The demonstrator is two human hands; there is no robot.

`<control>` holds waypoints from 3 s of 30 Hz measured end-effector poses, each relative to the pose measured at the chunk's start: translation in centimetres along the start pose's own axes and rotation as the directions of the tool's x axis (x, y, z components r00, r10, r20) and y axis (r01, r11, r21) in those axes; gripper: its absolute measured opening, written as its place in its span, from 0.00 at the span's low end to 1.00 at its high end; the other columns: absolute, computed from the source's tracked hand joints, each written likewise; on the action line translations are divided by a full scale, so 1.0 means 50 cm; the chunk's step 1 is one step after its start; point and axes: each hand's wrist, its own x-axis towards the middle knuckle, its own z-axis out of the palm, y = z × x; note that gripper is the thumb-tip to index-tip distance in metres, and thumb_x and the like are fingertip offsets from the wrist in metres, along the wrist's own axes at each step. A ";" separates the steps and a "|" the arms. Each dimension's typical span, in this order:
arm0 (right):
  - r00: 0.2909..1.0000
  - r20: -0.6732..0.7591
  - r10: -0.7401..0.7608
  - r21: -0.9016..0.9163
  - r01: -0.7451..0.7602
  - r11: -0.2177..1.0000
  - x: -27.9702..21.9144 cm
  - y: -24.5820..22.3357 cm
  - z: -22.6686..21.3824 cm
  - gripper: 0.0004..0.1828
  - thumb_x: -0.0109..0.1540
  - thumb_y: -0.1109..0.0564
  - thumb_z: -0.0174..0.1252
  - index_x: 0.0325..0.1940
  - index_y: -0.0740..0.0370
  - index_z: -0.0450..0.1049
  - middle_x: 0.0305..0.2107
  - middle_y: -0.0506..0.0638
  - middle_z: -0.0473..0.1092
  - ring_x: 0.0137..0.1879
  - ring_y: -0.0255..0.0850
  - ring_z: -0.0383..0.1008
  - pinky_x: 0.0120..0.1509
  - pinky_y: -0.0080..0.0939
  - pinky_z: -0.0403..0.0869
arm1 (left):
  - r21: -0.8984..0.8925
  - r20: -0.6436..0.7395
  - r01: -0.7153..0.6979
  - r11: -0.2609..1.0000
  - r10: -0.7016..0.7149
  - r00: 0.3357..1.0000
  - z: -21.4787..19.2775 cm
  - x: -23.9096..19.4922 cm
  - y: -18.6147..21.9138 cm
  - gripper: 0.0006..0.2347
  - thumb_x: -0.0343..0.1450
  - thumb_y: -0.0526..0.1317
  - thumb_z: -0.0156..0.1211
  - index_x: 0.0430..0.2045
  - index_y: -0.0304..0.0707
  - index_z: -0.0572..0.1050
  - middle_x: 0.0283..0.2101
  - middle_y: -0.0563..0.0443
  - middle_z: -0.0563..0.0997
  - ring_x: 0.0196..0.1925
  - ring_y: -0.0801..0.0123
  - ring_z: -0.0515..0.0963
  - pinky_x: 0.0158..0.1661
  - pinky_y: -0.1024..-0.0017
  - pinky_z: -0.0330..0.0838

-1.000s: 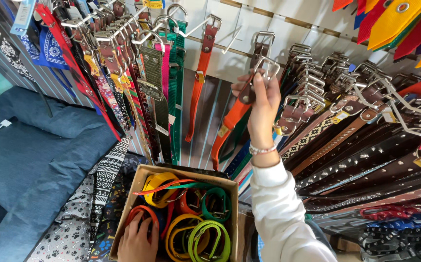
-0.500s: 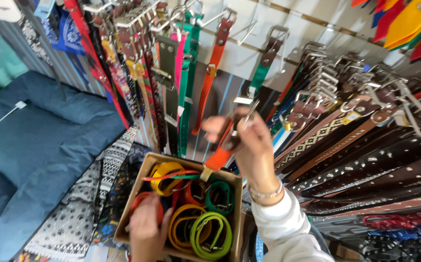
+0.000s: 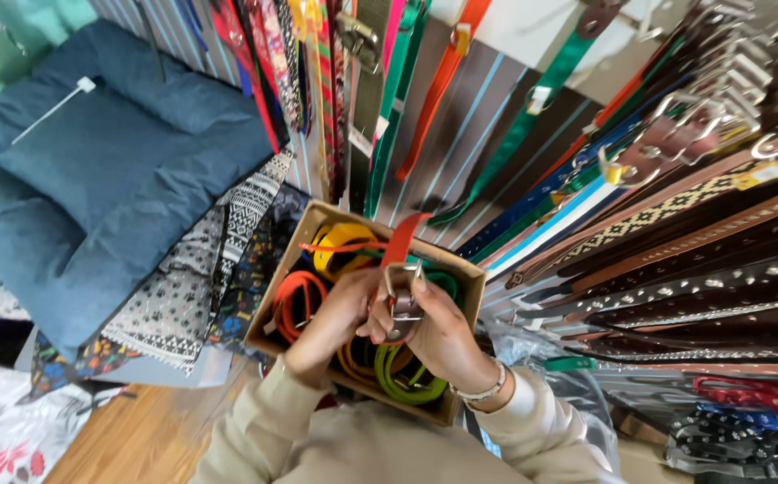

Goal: The person takes various colored pet collars from a wall rack and places them into a cardboard box. They handle different collars one at a time, sometimes coiling them or checking the buckle before placing them into the box.

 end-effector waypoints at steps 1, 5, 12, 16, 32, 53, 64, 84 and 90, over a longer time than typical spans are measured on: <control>1.000 -0.001 0.009 0.005 -0.009 1.000 -0.006 0.011 -0.006 0.26 0.70 0.46 0.42 0.50 0.76 0.67 0.23 0.59 0.64 0.32 0.50 0.73 0.42 0.50 0.79 | -0.003 -0.008 0.006 1.000 -0.006 1.000 0.015 -0.016 0.027 0.15 0.76 0.44 0.57 0.26 0.29 0.80 0.18 0.46 0.74 0.15 0.70 0.72 0.14 0.77 0.62; 0.989 0.044 0.142 -0.134 -0.135 0.982 -0.024 0.044 -0.033 0.28 0.71 0.46 0.38 0.42 0.75 0.73 0.19 0.58 0.67 0.31 0.50 0.77 0.43 0.48 0.78 | -0.092 -0.003 -0.107 0.990 0.108 0.994 0.030 -0.039 0.080 0.07 0.69 0.36 0.67 0.31 0.28 0.80 0.16 0.51 0.74 0.11 0.77 0.72 0.16 0.83 0.65; 0.916 -0.189 0.354 -0.063 -0.371 0.926 -0.027 0.142 -0.152 0.15 0.68 0.52 0.44 0.36 0.66 0.70 0.25 0.56 0.67 0.32 0.48 0.74 0.38 0.42 0.70 | 0.177 0.139 -0.384 0.906 0.363 0.921 0.050 -0.099 0.133 0.07 0.73 0.39 0.64 0.35 0.33 0.85 0.29 0.51 0.83 0.37 0.76 0.78 0.43 0.71 0.76; 0.885 -0.260 0.386 -0.059 -0.413 0.909 -0.026 0.172 -0.204 0.16 0.69 0.50 0.48 0.37 0.64 0.72 0.27 0.55 0.68 0.33 0.46 0.74 0.38 0.40 0.69 | 0.256 0.127 -0.461 0.850 0.443 0.888 0.061 -0.129 0.143 0.07 0.72 0.39 0.65 0.30 0.34 0.85 0.23 0.52 0.80 0.31 0.76 0.73 0.38 0.70 0.74; 0.907 -0.279 0.315 -0.010 -0.331 0.944 -0.007 0.125 -0.182 0.31 0.70 0.37 0.44 0.62 0.64 0.72 0.54 0.58 0.72 0.58 0.49 0.74 0.69 0.57 0.68 | 0.213 0.367 -0.860 0.465 0.777 0.511 0.033 -0.159 0.115 0.08 0.71 0.31 0.61 0.41 0.32 0.83 0.48 0.43 0.80 0.53 0.56 0.75 0.53 0.56 0.70; 0.835 -0.473 0.280 0.306 -0.142 0.941 0.068 0.122 -0.208 0.28 0.67 0.41 0.52 0.60 0.64 0.59 0.52 0.62 0.65 0.60 0.54 0.67 0.65 0.53 0.64 | -0.184 0.475 -0.584 0.791 0.592 0.651 -0.018 -0.118 0.112 0.14 0.72 0.41 0.64 0.47 0.31 0.80 0.76 0.38 0.48 0.79 0.47 0.41 0.70 0.41 0.43; 0.874 -0.430 0.226 0.492 0.017 0.870 0.115 0.043 -0.204 0.18 0.67 0.44 0.49 0.45 0.63 0.69 0.43 0.54 0.70 0.57 0.50 0.74 0.71 0.60 0.66 | 0.411 0.693 -0.450 0.793 0.049 0.719 -0.107 -0.081 0.188 0.17 0.71 0.25 0.54 0.53 0.38 0.80 0.63 0.30 0.72 0.70 0.37 0.64 0.68 0.36 0.47; 0.897 0.415 0.155 0.117 -0.221 0.968 -0.015 -0.061 -0.171 0.33 0.64 0.33 0.34 0.18 0.58 0.65 0.06 0.51 0.66 0.12 0.45 0.70 0.23 0.48 0.73 | 0.527 0.835 -0.734 -0.429 0.425 0.350 0.050 -0.187 0.231 0.05 0.65 0.33 0.69 0.28 0.47 0.81 0.40 0.42 0.79 0.48 0.51 0.82 0.57 0.49 0.70; 0.804 0.288 0.519 -0.320 -0.430 0.844 -0.041 -0.033 -0.214 0.34 0.65 0.34 0.44 0.21 0.66 0.69 0.08 0.55 0.67 0.15 0.44 0.74 0.21 0.41 0.73 | 0.410 0.903 -0.567 -0.714 0.407 0.141 0.062 -0.168 0.260 0.05 0.62 0.38 0.75 0.20 0.39 0.83 0.49 0.40 0.82 0.49 0.54 0.79 0.57 0.49 0.73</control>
